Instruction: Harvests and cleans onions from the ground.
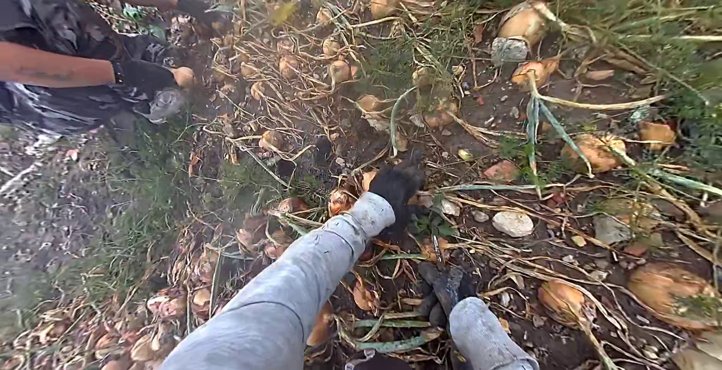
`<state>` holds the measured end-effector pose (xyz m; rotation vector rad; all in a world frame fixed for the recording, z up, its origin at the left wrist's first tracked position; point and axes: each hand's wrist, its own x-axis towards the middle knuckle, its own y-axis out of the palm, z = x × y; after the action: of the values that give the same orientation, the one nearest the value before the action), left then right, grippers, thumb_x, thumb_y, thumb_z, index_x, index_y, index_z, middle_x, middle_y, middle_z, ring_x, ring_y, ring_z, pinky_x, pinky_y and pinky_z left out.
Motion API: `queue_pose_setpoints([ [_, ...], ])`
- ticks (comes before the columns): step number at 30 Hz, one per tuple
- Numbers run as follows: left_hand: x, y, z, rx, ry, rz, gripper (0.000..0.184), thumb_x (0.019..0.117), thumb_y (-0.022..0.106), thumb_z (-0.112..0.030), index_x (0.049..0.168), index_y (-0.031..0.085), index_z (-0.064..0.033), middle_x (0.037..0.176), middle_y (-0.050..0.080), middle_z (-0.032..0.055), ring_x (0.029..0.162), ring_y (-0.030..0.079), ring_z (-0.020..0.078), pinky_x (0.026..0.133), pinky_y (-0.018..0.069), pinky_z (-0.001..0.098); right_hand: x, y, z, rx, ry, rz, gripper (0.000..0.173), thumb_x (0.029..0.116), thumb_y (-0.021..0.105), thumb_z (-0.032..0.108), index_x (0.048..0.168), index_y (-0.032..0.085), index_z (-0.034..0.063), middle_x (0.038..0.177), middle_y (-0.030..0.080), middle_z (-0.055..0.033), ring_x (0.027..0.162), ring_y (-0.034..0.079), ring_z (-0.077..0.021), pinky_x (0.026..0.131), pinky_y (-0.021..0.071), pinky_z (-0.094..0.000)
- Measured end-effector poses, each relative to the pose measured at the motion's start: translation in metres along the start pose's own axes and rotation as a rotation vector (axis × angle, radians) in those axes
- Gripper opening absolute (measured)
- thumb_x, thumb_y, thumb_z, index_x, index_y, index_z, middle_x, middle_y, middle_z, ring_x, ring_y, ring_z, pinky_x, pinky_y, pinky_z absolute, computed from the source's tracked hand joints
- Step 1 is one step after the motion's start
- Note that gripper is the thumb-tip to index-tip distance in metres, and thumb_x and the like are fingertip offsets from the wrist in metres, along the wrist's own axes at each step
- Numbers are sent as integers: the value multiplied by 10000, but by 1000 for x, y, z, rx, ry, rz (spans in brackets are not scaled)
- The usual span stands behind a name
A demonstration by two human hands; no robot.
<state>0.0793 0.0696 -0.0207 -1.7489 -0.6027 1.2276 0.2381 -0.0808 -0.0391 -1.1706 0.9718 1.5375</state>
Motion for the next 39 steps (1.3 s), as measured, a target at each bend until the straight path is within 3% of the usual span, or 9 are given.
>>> queue_pose_setpoints([
  [8, -35, -9, -6, -311, -235, 205, 550, 967, 659, -433, 1433, 562, -157, 1383, 623, 165, 1260, 615, 366, 1012, 509, 613, -2, 4, -10, 84, -17, -44, 415, 1033, 629, 341, 1204, 606, -36, 831, 689, -172, 612, 679, -262, 604, 605, -450],
  [15, -18, 9, -10, -322, -149, 87, 455, 1019, 555, -148, 1473, 569, -158, 1575, 485, 93, 1466, 422, 312, 1218, 302, 520, -5, 5, -9, 20, -12, -24, 433, 1060, 582, 359, 1246, 608, -32, 902, 678, -174, 696, 678, -246, 679, 597, -433],
  [20, -27, -4, -19, -519, -282, 122, 403, 1098, 439, -311, 1287, 655, -28, 1283, 664, 198, 1256, 610, 345, 1111, 451, 520, -6, 4, -7, 47, -16, -68, 398, 1042, 619, 341, 1183, 627, -31, 827, 691, -165, 620, 680, -247, 606, 603, -426],
  [24, -75, -17, -14, -486, -249, 226, 500, 1116, 355, -347, 1192, 661, 41, 1197, 667, 257, 1211, 616, 413, 1075, 451, 570, -14, 4, -3, 8, 5, -60, 410, 1066, 573, 354, 1190, 629, -33, 826, 686, -165, 622, 671, -239, 620, 594, -414],
  [28, -120, -76, 16, -490, -152, 501, 413, 1069, 550, -353, 1224, 659, 14, 1208, 663, 243, 1159, 635, 392, 1009, 476, 594, -10, 1, -3, -14, 5, -41, 371, 1075, 555, 299, 1242, 616, -27, 873, 700, -181, 648, 681, -254, 632, 596, -428],
  [31, -61, -104, 12, -283, -66, 109, 397, 1049, 564, -320, 1386, 637, -125, 1410, 612, 128, 1317, 573, 305, 1118, 440, 508, -13, 3, -3, -6, 10, -53, 368, 1078, 553, 315, 1221, 621, -18, 860, 700, -167, 635, 678, -242, 618, 595, -418],
  [33, 15, -106, 2, -171, 9, -126, 417, 1051, 545, -258, 1431, 594, -96, 1504, 548, 149, 1386, 522, 342, 1145, 409, 523, -14, 4, -1, -31, -6, -75, 381, 1064, 585, 301, 1244, 614, -33, 887, 710, -185, 666, 695, -259, 652, 607, -434],
  [36, 101, -101, -6, -86, -2, -94, 409, 1002, 617, -123, 1406, 591, -71, 1448, 573, 194, 1308, 566, 405, 1073, 462, 568, -16, 7, 4, -7, 23, -78, 380, 1058, 595, 306, 1235, 604, -30, 863, 693, -176, 638, 679, -249, 633, 602, -426],
  [39, 115, -84, 4, -287, -23, -140, 392, 989, 629, -135, 1377, 626, -82, 1451, 584, 170, 1369, 538, 357, 1129, 432, 541, -20, 5, 4, 2, 60, -73, 345, 1066, 581, 317, 1146, 620, -17, 747, 682, -136, 526, 646, -214, 526, 584, -381],
])
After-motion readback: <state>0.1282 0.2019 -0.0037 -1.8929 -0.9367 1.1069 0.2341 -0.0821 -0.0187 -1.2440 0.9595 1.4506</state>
